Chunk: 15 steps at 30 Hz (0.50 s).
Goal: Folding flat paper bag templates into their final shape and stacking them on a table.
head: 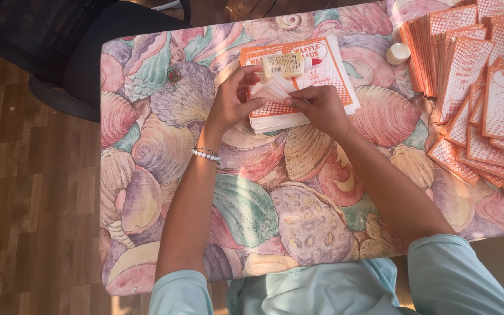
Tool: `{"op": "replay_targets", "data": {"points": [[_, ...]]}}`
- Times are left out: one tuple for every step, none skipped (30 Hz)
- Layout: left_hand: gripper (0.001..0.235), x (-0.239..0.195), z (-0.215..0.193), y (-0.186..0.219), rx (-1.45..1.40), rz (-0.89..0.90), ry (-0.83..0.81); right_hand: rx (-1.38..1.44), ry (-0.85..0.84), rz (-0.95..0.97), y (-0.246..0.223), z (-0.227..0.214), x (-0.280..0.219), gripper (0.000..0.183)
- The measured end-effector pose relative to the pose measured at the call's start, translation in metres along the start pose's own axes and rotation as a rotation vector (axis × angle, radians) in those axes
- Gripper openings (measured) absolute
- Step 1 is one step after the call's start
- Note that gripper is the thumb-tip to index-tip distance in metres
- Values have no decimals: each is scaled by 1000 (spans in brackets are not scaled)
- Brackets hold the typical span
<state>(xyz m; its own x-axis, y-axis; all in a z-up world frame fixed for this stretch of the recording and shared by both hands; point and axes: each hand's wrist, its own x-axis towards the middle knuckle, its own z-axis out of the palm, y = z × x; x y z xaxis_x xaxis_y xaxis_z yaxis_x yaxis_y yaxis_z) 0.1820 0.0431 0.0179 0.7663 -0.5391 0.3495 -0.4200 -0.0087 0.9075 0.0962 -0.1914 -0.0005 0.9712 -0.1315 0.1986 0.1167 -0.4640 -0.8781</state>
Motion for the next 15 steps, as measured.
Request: {"op": "replay_targets", "data": {"points": [[65, 0, 1, -2, -2, 1, -1, -2, 1, 1, -5, -2, 0, 20], [63, 0, 2, -5, 43, 12, -5, -21, -10, -27, -11, -4, -1, 26], [60, 0, 1, -6, 90, 24, -8, -37, -23, -58, -17, -4, 0, 33], [60, -2, 3, -12, 91, 25, -7, -37, -23, -60, -29, -8, 2, 33], [41, -1, 5, -16, 169, 52, 9, -68, 13, -157, -40, -13, 4, 39], [22, -1, 7, -21, 248, 79, 27, -99, 49, -254, -51, -18, 7, 46], [22, 0, 8, -19, 249, 82, 31, -99, 47, -258, -49, -24, 20, 46], [14, 2, 10, -16, 314, 59, 13, -285, -1, -384, -48, -30, 34, 48], [11, 1, 10, -13, 381, 33, -4, -468, -51, -508, -46, -35, 47, 50], [11, 0, 11, -14, 383, 31, 0, -465, -54, -511, -39, -35, 58, 50], [12, -1, 10, -15, 397, 79, 0, -573, -195, -417, -33, -36, 71, 53], [13, -1, 10, -15, 410, 127, 0, -679, -336, -320, -27, -36, 83, 56], [13, -1, 10, -15, 412, 129, 3, -680, -335, -325, -18, -36, 87, 56], [13, 0, 11, -15, 409, 137, 5, -677, -315, -359, -8, -37, 91, 51], [12, -2, 12, -15, 404, 142, 8, -673, -298, -391, 1, -37, 95, 46]]}}
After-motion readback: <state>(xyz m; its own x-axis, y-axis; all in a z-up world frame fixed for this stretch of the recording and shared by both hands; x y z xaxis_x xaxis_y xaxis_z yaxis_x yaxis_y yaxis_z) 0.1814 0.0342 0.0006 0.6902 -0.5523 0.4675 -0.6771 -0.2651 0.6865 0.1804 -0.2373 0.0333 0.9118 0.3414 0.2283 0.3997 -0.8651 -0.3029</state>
